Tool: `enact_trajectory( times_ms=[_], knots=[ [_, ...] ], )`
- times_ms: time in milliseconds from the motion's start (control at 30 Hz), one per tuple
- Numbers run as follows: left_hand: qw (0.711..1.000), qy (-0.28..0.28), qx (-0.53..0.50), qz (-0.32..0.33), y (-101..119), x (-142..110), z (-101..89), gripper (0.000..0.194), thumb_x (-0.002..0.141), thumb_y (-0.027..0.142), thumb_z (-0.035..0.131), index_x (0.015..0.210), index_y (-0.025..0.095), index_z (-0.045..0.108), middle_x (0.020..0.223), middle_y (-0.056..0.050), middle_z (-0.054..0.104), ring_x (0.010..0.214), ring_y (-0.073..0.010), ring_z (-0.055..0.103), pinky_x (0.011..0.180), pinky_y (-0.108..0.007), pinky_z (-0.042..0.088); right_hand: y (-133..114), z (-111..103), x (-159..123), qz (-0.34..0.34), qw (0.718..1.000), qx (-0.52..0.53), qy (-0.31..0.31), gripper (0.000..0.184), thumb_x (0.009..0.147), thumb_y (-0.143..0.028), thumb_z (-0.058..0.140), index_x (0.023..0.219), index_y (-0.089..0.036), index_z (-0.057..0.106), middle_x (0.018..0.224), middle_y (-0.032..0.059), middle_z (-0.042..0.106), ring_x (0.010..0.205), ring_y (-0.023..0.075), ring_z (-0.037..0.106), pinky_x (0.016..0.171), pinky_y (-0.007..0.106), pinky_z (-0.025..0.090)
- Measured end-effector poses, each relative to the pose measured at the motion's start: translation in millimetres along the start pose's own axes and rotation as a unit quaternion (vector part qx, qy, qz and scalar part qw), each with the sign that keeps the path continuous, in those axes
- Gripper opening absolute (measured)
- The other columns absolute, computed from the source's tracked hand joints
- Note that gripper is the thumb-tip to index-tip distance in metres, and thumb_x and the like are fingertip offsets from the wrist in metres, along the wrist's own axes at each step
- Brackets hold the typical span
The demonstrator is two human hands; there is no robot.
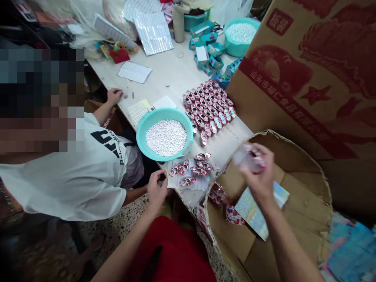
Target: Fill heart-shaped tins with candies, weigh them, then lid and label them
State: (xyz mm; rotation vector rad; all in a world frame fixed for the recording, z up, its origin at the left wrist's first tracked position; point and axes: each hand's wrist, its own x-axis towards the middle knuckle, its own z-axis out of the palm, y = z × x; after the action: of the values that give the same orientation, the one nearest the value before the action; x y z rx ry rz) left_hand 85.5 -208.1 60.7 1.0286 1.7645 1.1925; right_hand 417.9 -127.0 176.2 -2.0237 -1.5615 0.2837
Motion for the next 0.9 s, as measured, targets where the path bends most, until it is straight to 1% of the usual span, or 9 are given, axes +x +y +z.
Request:
enact_trajectory(
  times_ms=[67,167,233,333,467,600,700,800,900],
  knots=[
    [0.993,-0.052,-0.107,-0.014,35.0,7.2,-16.9,0.048,0.088,0.041,0.076,0.132,0.031,0.062,0.138,-0.012,0.065,0.135,-0.0329,0.061,0.118,-0.051,0.05,-72.2,19.6,-27.6,-0.157,0.97,0.103,-0.154,0.075,0.082,-0.042,0.068,0.154,-0.032,0.046,0.143,0.0189,0.064,0.122,0.0369,0.068,0.099,0.054,0.057],
    [0.947,-0.166,-0.268,-0.06,71.1,50.8,-24.1,0.086,0.08,0.053,0.081,0.155,0.032,0.044,0.15,-0.013,0.06,0.137,-0.0319,0.063,0.11,-0.043,0.056,-164.0,88.9,-40.7,-0.273,0.905,0.108,-0.309,0.058,0.089,-0.033,0.07,0.145,-0.02,0.058,0.14,0.0203,0.064,0.126,0.0371,0.062,0.109,0.055,0.052],
    [0.942,-0.131,-0.29,-0.105,74.6,93.1,-21.2,0.088,0.075,0.049,0.083,0.152,0.028,0.045,0.141,-0.013,0.065,0.124,-0.0293,0.07,0.1,-0.039,0.06,-196.2,144.1,-17.2,-0.289,0.885,0.08,-0.356,0.051,0.09,-0.02,0.068,0.141,-0.016,0.062,0.14,0.0211,0.064,0.128,0.0366,0.059,0.112,0.055,0.048],
    [0.951,-0.028,-0.276,-0.133,52.9,149.9,-17.6,0.072,0.072,0.036,0.078,0.137,0.025,0.051,0.133,-0.013,0.069,0.107,-0.0245,0.074,0.086,-0.034,0.061,-199.6,215.0,51.2,-0.306,0.802,0.097,-0.504,0.074,0.075,-0.017,0.086,0.146,-0.023,0.063,0.145,0.0109,0.065,0.128,0.032,0.061,0.114,0.047,0.048],
    [0.971,-0.036,-0.22,-0.086,14.0,191.1,-17.8,0.055,0.067,0.023,0.069,0.121,0.023,0.06,0.114,-0.007,0.073,0.095,-0.0206,0.072,0.075,-0.029,0.058,-179.6,285.9,107.9,-0.176,0.915,-0.037,-0.36,0.067,0.092,-0.031,0.076,0.156,-0.022,0.058,0.162,0.0171,0.051,0.143,0.0391,0.049,0.12,0.056,0.04],
    [0.977,0.023,-0.18,-0.113,-8.3,212.3,-9.3,0.055,0.071,0.019,0.061,0.126,0.023,0.059,0.103,-0.003,0.071,0.081,-0.0167,0.07,0.07,-0.027,0.056,-179.3,327.9,81.4,-0.177,0.931,-0.126,-0.294,0.077,0.098,-0.054,0.069,0.165,-0.024,0.045,0.173,0.0223,0.033,0.156,0.0488,0.025,0.12,0.073,0.028],
    [0.991,0.06,-0.067,-0.1,-14.8,223.9,-3.3,0.058,0.073,0.015,0.064,0.129,0.024,0.054,0.11,-0.005,0.07,0.088,-0.0187,0.071,0.078,-0.031,0.059,-184.3,335.7,58.3,-0.029,0.957,-0.031,-0.286,0.069,0.096,-0.047,0.073,0.155,-0.018,0.053,0.168,0.0269,0.038,0.154,0.0476,0.032,0.12,0.067,0.031],
    [0.996,0.049,0.028,-0.068,-13.6,232.1,-5.5,0.055,0.064,0.008,0.071,0.115,0.022,0.059,0.108,-0.007,0.068,0.103,-0.0262,0.069,0.096,-0.04,0.057,-188.2,332.0,56.3,0.148,0.928,0.123,-0.318,0.044,0.084,-0.033,0.082,0.124,-0.02,0.069,0.144,0.0218,0.062,0.139,0.0391,0.055,0.112,0.051,0.047],
    [0.997,0.026,0.071,-0.028,-8.9,237.3,-11.8,0.05,0.058,0.001,0.07,0.103,0.022,0.066,0.112,-0.011,0.068,0.12,-0.0337,0.064,0.113,-0.047,0.047,-191.9,323.0,62.0,0.227,0.885,0.214,-0.345,0.018,0.089,-0.037,0.072,0.092,-0.021,0.066,0.093,0.0112,0.073,0.094,0.0272,0.072,0.078,0.037,0.061]
  ],
)
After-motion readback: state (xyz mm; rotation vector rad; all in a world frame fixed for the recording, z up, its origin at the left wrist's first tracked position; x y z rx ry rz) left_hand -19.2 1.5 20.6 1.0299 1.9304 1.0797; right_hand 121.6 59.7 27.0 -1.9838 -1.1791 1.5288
